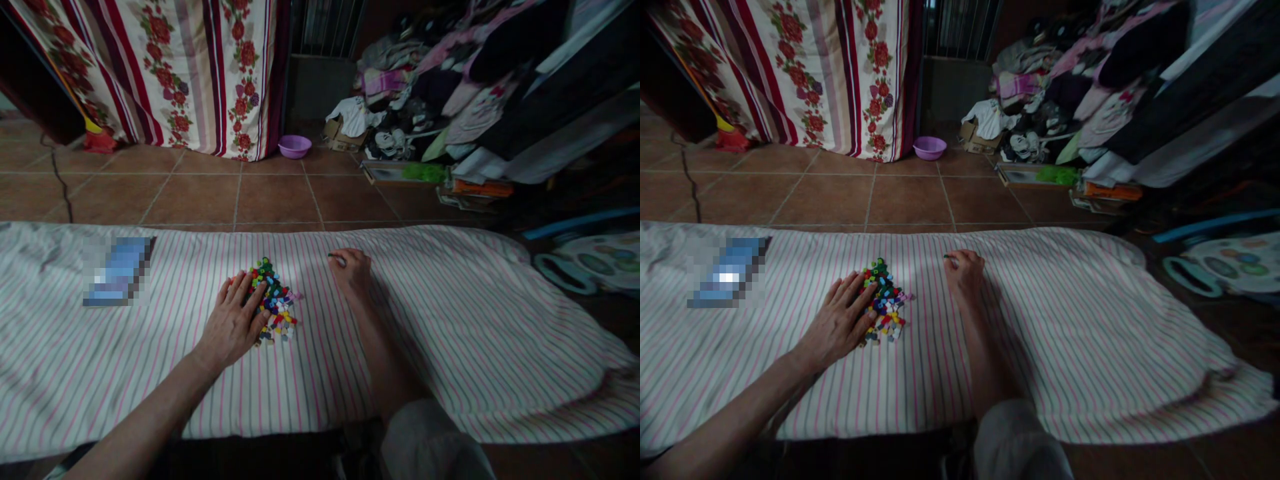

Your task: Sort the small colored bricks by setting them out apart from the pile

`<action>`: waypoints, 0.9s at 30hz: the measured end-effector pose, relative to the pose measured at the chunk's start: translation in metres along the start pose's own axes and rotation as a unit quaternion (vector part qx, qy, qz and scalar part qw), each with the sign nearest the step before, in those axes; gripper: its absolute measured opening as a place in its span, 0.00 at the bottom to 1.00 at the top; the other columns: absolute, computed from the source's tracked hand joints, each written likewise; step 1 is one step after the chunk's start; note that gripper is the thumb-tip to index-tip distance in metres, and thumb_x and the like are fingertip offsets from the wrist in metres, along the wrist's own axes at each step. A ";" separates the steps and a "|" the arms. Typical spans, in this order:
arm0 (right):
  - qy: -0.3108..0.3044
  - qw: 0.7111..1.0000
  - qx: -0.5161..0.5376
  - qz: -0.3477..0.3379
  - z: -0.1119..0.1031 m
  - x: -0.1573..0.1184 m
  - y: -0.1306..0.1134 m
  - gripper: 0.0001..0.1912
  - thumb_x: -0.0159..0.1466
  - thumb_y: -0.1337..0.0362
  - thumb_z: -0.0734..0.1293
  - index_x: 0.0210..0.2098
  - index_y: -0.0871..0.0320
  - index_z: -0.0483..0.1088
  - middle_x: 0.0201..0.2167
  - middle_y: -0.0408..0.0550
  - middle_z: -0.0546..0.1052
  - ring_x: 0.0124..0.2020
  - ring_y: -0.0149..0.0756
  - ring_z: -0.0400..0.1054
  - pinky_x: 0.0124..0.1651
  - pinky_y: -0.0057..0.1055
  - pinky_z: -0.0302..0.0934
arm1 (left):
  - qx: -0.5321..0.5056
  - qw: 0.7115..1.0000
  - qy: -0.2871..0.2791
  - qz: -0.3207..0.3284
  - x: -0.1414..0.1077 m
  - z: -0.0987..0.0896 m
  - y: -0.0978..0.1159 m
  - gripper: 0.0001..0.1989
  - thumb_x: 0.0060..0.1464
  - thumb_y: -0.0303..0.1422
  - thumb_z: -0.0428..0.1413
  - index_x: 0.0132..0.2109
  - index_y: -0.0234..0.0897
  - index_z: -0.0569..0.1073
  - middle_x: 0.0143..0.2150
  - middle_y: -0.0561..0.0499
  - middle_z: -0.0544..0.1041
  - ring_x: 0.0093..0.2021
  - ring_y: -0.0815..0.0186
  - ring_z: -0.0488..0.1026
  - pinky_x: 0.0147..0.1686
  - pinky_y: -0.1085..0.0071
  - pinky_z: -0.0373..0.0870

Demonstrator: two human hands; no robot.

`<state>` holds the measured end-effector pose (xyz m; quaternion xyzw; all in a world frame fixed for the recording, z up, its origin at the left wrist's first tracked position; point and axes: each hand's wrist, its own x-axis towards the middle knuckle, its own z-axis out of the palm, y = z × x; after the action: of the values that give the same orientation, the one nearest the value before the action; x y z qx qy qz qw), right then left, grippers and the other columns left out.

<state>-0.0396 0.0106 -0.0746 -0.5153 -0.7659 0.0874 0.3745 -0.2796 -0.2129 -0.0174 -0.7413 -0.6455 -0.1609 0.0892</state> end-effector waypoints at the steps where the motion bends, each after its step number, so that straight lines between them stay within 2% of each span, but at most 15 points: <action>1: 0.001 1.000 0.000 -0.001 0.000 0.000 0.000 0.08 0.57 0.62 0.66 0.34 0.52 0.77 0.36 0.51 0.76 0.43 0.44 0.69 0.51 0.45 0.61 | 0.000 1.000 0.000 0.000 0.000 0.000 0.000 0.25 0.66 0.42 0.43 0.64 0.33 0.65 0.66 0.34 0.62 0.69 0.48 0.54 0.64 0.47 0.58; 17: 0.006 1.000 0.014 -0.011 -0.002 0.000 -0.001 0.08 0.57 0.61 0.65 0.33 0.52 0.77 0.37 0.51 0.79 0.44 0.45 0.70 0.53 0.46 0.61 | 0.011 1.000 -0.003 -0.006 0.001 -0.001 -0.001 0.25 0.66 0.41 0.42 0.63 0.34 0.65 0.66 0.35 0.63 0.69 0.48 0.56 0.63 0.47 0.58; 22: 0.015 0.999 0.031 -0.002 -0.003 0.001 0.000 0.08 0.56 0.62 0.65 0.31 0.53 0.77 0.35 0.51 0.79 0.41 0.44 0.72 0.50 0.44 0.64 | 0.005 1.000 0.000 -0.012 0.001 0.000 -0.002 0.25 0.66 0.42 0.43 0.64 0.35 0.65 0.66 0.36 0.63 0.69 0.48 0.56 0.64 0.47 0.58; 27: 0.032 0.998 0.056 0.000 -0.004 0.002 -0.015 0.08 0.56 0.62 0.65 0.29 0.54 0.76 0.33 0.50 0.80 0.40 0.43 0.73 0.49 0.43 0.65 | 0.003 1.000 0.006 -0.012 0.000 0.000 -0.003 0.25 0.66 0.42 0.43 0.64 0.34 0.65 0.66 0.34 0.63 0.69 0.47 0.56 0.64 0.45 0.58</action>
<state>-0.0481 0.0048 -0.0635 -0.4962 -0.7473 0.1134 0.4271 -0.2821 -0.2125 -0.0180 -0.7324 -0.6541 -0.1642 0.0936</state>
